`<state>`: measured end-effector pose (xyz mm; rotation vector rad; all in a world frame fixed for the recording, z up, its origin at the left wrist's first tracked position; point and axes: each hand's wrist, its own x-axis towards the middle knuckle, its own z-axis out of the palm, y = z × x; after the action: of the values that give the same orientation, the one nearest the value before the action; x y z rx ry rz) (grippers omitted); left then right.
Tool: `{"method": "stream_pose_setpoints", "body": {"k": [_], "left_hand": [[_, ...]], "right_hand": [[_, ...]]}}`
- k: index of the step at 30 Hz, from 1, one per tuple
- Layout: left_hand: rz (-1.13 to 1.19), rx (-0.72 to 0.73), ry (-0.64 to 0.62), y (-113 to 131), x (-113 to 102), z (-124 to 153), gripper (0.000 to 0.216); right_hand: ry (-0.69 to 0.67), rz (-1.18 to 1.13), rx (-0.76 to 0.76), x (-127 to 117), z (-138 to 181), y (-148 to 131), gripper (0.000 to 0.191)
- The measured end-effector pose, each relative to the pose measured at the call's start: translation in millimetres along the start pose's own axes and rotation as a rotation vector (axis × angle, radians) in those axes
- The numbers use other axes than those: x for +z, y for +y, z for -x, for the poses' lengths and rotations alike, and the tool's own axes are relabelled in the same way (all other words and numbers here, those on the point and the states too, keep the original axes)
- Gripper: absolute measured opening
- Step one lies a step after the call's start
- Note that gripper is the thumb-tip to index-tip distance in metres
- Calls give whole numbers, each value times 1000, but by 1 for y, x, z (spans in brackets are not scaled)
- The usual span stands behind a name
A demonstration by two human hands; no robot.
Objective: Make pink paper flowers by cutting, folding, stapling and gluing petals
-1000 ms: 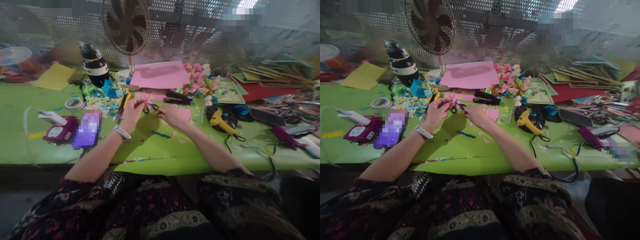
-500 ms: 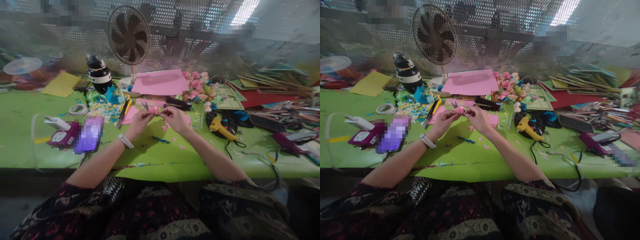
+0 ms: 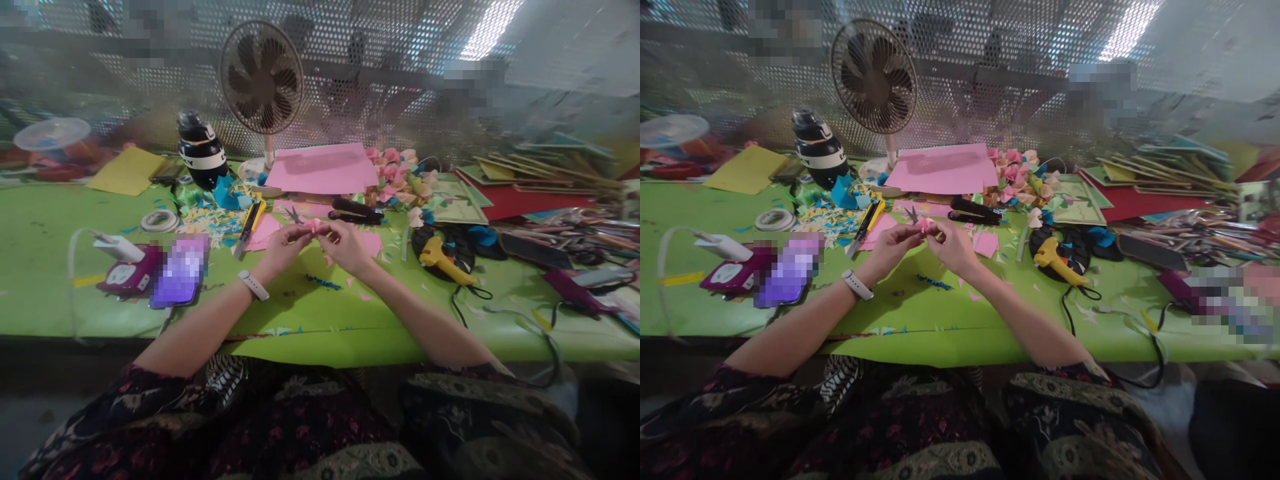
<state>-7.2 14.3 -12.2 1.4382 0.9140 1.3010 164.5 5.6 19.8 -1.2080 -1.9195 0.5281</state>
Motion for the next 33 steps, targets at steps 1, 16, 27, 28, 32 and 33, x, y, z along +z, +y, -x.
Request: {"method": "stream_pose_setpoints", "body": {"k": [1,16,27,28,32,33], "left_hand": [[2,3,2,-1,0,0,20],[-286,244,71,6,-7,-1,10],[-291,320,141,8,-5,1,12],[-297,325,140,8,-5,1,13],[-325,341,132,4,-7,0,16],[-323,335,132,4,-7,0,19]], "right_hand": [[-1,-2,-1,0,0,-1,12],[-131,-408,334,-1,1,-11,18],[-169,-504,366,0,1,-4,19],[-170,-513,367,0,2,-5,19],[-177,-554,381,0,1,-7,18],[-177,-563,390,0,1,-8,19]]}}
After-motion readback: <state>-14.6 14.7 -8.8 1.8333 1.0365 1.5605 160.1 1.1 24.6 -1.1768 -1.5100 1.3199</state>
